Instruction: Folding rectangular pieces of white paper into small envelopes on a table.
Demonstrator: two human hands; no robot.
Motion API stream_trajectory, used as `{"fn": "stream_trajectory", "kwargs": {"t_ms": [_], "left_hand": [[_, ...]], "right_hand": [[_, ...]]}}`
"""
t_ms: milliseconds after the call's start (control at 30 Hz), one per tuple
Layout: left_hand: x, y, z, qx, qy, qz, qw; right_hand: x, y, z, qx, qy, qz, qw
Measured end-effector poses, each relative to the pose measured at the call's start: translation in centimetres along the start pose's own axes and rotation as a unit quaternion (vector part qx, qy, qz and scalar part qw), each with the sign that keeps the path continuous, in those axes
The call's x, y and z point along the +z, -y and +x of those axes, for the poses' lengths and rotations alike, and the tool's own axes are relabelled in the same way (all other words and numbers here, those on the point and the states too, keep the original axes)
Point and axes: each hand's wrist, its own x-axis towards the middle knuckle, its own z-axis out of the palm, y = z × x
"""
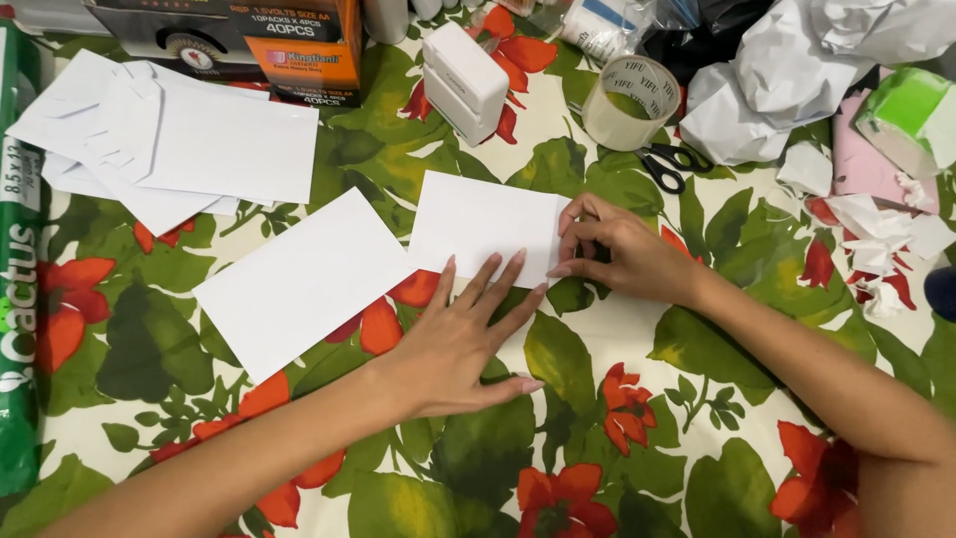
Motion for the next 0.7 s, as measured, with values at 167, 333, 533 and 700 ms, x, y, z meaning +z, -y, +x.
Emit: {"fn": "stream_trajectory", "kwargs": {"t_ms": [167, 333, 533, 700], "left_hand": [[0.3, 0.2, 0.0, 0.008, -0.011, 0.013, 1.0], [0.6, 0.3, -0.1, 0.021, -0.046, 0.033, 0.998], [1.2, 0.7, 0.2, 0.03, -0.06, 0.088, 0.994], [0.9, 0.7, 0.3, 0.018, -0.016, 0.086, 0.996]], "right_hand": [[-0.4, 1.0, 0.5, 0.031, 0.025, -0.01, 0.999], [-0.5, 1.6, 0.8, 0.067, 0.044, -0.025, 0.996], [-0.8, 2.5, 1.0, 0.108, 0.046, -0.045, 0.992], [-2.0, 3.3, 0.5, 0.151, 0.068, 0.002, 0.986]]}}
